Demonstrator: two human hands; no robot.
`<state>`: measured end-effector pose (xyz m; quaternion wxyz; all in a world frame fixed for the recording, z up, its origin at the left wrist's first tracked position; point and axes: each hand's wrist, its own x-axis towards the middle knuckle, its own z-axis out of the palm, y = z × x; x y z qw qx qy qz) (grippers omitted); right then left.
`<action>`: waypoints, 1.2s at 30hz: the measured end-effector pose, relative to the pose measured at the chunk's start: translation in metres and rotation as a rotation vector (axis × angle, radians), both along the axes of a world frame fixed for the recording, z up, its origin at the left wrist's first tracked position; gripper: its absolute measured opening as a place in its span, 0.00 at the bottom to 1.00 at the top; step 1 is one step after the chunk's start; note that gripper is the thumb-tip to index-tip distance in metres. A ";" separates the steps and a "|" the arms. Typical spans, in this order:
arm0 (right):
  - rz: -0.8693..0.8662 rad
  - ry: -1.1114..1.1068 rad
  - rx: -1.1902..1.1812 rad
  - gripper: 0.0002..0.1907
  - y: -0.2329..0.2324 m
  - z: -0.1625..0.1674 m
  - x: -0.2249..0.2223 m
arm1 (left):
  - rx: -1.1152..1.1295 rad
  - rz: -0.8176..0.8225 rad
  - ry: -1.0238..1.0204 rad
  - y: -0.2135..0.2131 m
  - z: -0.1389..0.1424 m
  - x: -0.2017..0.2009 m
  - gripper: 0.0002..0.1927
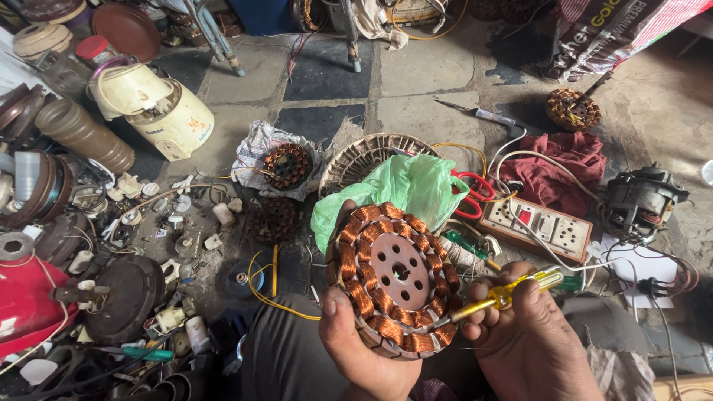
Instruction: The person sits on the floor of a cluttered repair workshop and works on a copper-wound fan motor stator. They probe the windings with a screwdriver, attach yellow test leads to the winding terminals, lift and turn the stator to reach different sides, and use a multimeter-style tester on the power strip while checking the windings.
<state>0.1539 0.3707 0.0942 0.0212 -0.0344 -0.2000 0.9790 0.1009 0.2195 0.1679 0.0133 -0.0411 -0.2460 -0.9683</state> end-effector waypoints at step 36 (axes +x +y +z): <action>-0.099 -0.021 0.196 0.09 -0.003 -0.001 0.002 | -0.062 0.082 -0.239 -0.006 -0.017 -0.002 0.41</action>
